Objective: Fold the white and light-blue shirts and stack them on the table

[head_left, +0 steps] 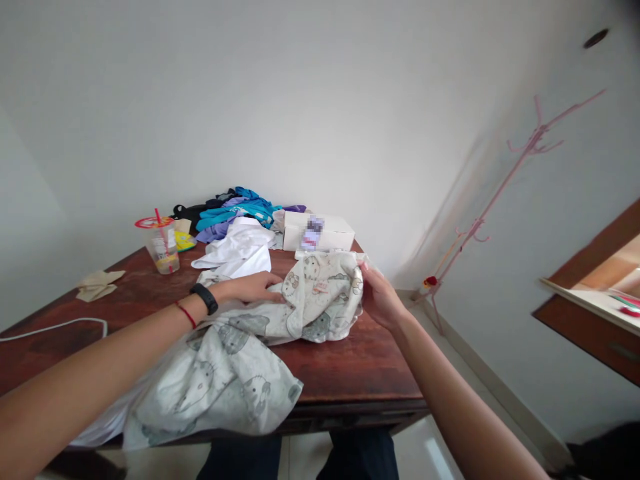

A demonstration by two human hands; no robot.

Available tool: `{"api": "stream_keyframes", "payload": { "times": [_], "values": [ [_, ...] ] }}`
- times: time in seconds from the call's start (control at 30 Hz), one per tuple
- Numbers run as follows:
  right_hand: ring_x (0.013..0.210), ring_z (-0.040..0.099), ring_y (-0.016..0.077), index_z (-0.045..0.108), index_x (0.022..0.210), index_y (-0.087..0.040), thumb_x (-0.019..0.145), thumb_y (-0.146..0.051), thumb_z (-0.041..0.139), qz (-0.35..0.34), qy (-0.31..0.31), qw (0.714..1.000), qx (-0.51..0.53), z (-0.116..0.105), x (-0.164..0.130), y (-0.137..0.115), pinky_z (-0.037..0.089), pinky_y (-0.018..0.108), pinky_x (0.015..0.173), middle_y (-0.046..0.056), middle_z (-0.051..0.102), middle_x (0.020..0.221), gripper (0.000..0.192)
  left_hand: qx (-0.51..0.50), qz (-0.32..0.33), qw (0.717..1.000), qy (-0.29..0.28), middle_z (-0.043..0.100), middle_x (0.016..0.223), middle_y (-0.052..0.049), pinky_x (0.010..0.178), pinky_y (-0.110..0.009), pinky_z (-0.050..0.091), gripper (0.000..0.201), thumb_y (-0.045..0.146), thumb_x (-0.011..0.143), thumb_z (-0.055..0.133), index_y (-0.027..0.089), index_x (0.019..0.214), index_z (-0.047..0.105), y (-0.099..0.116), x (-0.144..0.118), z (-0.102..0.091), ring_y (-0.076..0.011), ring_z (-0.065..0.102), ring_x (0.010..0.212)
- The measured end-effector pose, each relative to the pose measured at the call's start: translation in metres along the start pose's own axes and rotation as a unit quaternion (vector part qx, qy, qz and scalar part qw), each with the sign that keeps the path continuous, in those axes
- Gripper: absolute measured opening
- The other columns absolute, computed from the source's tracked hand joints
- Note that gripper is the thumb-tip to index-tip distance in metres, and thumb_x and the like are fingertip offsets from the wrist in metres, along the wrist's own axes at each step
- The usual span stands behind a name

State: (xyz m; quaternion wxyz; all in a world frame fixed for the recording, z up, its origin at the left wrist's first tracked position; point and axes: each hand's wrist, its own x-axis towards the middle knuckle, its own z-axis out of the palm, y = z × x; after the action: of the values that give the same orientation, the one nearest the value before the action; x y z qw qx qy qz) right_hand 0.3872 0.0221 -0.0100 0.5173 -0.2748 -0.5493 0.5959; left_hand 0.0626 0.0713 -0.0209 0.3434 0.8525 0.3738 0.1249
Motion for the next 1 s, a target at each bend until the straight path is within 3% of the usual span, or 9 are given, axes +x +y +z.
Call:
{"api": "stream_keyframes", "payload": {
  "times": [0.1,0.17,0.27,0.37,0.5,0.57,0.63,0.8,1.0],
  "values": [
    [0.108,0.069,0.0279,0.060,0.133,-0.028,0.075,-0.054,0.083,0.077,-0.075,0.993,-0.044,-0.018,-0.008,0.036,0.054,0.041,0.094,0.006,0.073,0.120,0.068,-0.001,-0.015,0.993,0.116,0.072,0.095,-0.005,0.075,-0.029,0.049,0.051,0.066,0.084,0.064,0.018,0.096,0.071,-0.003,-0.010,-0.014,-0.0242,0.064,0.087],
    [0.101,0.071,0.0274,0.066,0.122,-0.023,0.066,-0.049,0.090,0.124,-0.099,0.983,-0.092,-0.024,-0.011,0.067,0.055,0.041,0.092,0.007,0.075,0.114,0.067,0.006,-0.027,0.986,0.165,0.070,0.092,-0.005,0.074,-0.029,0.048,0.051,0.067,0.083,0.063,0.017,0.093,0.069,-0.002,-0.018,-0.025,-0.0241,0.063,0.086],
    [0.086,0.073,0.0268,0.069,0.104,-0.018,0.061,-0.058,0.089,0.146,-0.049,0.979,-0.131,-0.027,-0.010,0.101,0.058,0.040,0.079,0.008,0.077,0.096,0.062,0.026,-0.036,0.983,0.177,0.072,0.101,-0.007,0.080,-0.030,0.049,0.052,0.065,0.083,0.063,0.017,0.101,0.069,0.003,-0.034,-0.039,-0.0256,0.064,0.094],
    [0.085,0.072,0.0270,0.068,0.103,-0.018,0.070,-0.063,0.080,0.064,0.014,0.984,-0.168,-0.029,-0.008,0.102,0.057,0.039,0.075,0.008,0.077,0.094,0.057,0.074,-0.100,0.985,0.123,0.072,0.113,-0.009,0.085,-0.030,0.049,0.055,0.062,0.077,0.069,0.018,0.110,0.070,0.010,-0.055,-0.049,-0.0276,0.066,0.103],
    [0.097,0.070,0.0288,0.070,0.107,-0.019,0.083,-0.052,0.071,-0.085,0.058,0.948,-0.303,-0.033,-0.024,0.063,0.056,0.042,0.086,0.009,0.077,0.103,0.041,0.102,-0.174,0.979,-0.038,0.075,0.095,-0.006,0.070,-0.027,0.048,0.047,0.060,0.068,0.073,0.019,0.093,0.075,0.027,-0.082,-0.043,-0.0268,0.068,0.086],
    [0.099,0.070,0.0287,0.071,0.112,-0.020,0.089,-0.046,0.066,-0.129,0.071,0.914,-0.378,-0.034,-0.041,0.037,0.055,0.040,0.087,0.009,0.076,0.105,0.035,0.109,-0.184,0.975,-0.064,0.072,0.079,-0.004,0.060,-0.026,0.043,0.044,0.062,0.069,0.070,0.019,0.079,0.071,0.040,-0.089,-0.031,-0.0238,0.064,0.072],
    [0.095,0.070,0.0273,0.071,0.113,-0.021,0.091,-0.042,0.063,-0.172,0.092,0.872,-0.449,-0.036,-0.062,0.010,0.055,0.037,0.084,0.009,0.076,0.103,0.031,0.140,-0.186,0.972,-0.010,0.066,0.071,-0.003,0.056,-0.026,0.037,0.046,0.065,0.072,0.066,0.019,0.071,0.065,0.058,-0.091,-0.017,-0.0214,0.059,0.065],
    [0.080,0.071,0.0229,0.071,0.112,-0.024,0.092,-0.038,0.062,-0.286,0.175,0.766,-0.548,-0.039,-0.116,-0.067,0.055,0.032,0.073,0.005,0.075,0.096,0.026,0.202,-0.144,0.919,0.307,0.062,0.074,-0.002,0.060,-0.028,0.034,0.052,0.072,0.085,0.052,0.021,0.077,0.055,0.118,-0.098,0.015,-0.0206,0.055,0.070],
    [0.068,0.068,0.0249,0.073,0.114,-0.034,0.090,-0.046,0.064,-0.345,0.340,0.617,-0.621,-0.023,-0.166,-0.142,0.051,0.038,0.062,0.006,0.075,0.087,0.028,0.129,-0.111,0.900,0.401,0.058,0.065,0.001,0.059,-0.031,0.041,0.056,0.081,0.074,0.058,0.025,0.072,0.054,0.185,-0.136,0.044,-0.0199,0.052,0.063]
  ]
}}
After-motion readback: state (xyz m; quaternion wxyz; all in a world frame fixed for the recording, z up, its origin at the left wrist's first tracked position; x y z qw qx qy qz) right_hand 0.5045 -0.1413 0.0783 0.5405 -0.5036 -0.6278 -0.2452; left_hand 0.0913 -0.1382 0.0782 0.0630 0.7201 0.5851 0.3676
